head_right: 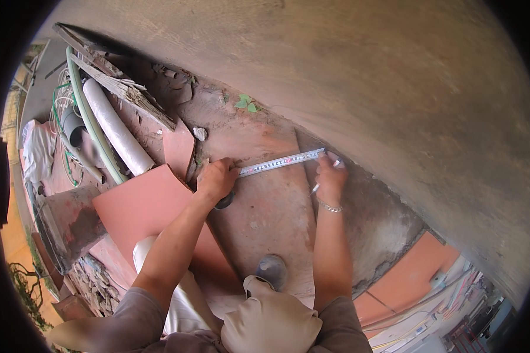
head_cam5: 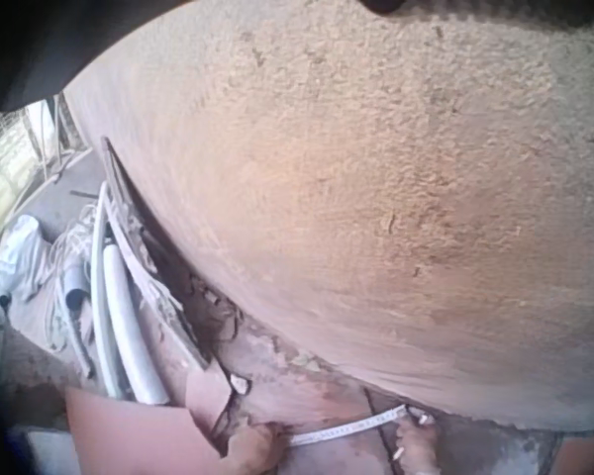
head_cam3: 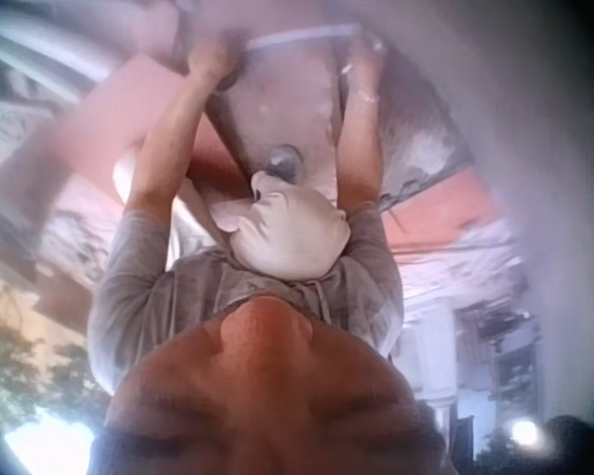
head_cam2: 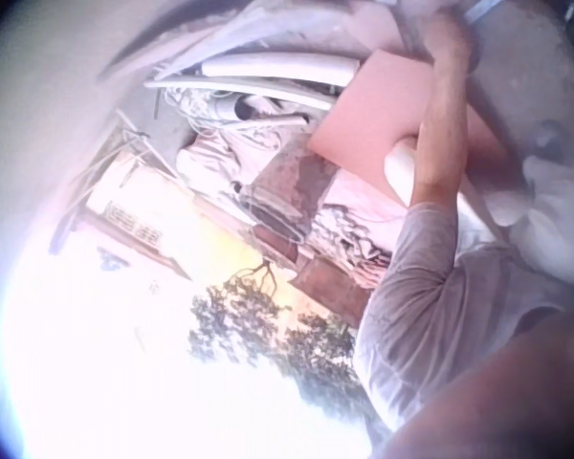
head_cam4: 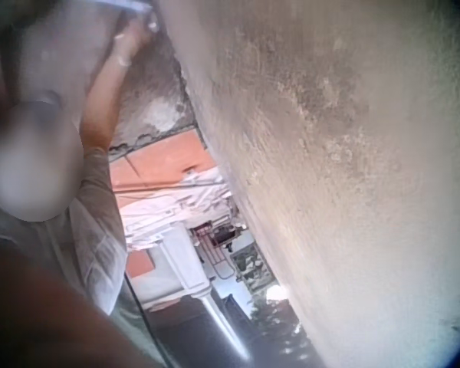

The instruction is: The person measures a red floor tile with a tape measure and marks it with a pencil. They then use a metal straightedge to draw a straight line across the tile. The person handles the tile and tools on a tiled outdoor patio area.

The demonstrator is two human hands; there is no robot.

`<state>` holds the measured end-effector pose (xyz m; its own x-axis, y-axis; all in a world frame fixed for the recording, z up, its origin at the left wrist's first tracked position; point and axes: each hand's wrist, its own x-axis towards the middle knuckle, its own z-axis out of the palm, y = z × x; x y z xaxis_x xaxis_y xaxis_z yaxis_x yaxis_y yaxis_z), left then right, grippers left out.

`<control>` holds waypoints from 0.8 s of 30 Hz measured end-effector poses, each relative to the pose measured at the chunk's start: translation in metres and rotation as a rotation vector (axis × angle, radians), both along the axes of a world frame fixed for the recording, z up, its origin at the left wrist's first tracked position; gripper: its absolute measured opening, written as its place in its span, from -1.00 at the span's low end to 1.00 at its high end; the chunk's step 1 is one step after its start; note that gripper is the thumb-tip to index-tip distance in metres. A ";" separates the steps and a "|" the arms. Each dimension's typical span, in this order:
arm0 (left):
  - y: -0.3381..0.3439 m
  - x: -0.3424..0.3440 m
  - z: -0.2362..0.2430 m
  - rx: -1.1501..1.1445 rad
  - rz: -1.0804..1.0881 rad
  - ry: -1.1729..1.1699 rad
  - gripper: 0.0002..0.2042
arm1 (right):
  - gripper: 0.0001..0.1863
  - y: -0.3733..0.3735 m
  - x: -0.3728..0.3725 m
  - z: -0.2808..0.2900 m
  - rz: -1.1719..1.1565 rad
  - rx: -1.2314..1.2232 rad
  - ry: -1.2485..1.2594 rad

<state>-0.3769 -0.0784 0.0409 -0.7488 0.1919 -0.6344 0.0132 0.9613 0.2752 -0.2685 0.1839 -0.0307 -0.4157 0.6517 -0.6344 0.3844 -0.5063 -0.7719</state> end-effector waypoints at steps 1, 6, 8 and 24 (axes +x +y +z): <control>0.002 -0.002 0.000 -0.026 -0.003 -0.019 -0.71 | -0.73 0.000 -0.001 0.001 -0.013 -0.007 -0.006; 0.003 -0.005 -0.001 -0.017 -0.018 -0.018 -0.71 | -0.72 0.003 0.000 0.005 -0.004 -0.048 0.010; 0.003 -0.001 -0.002 0.002 -0.004 0.033 -0.71 | -0.72 0.005 0.000 0.006 -0.003 -0.058 0.017; 0.005 -0.003 -0.002 0.006 0.000 0.030 -0.71 | -0.74 0.006 0.001 0.000 -0.015 -0.070 0.001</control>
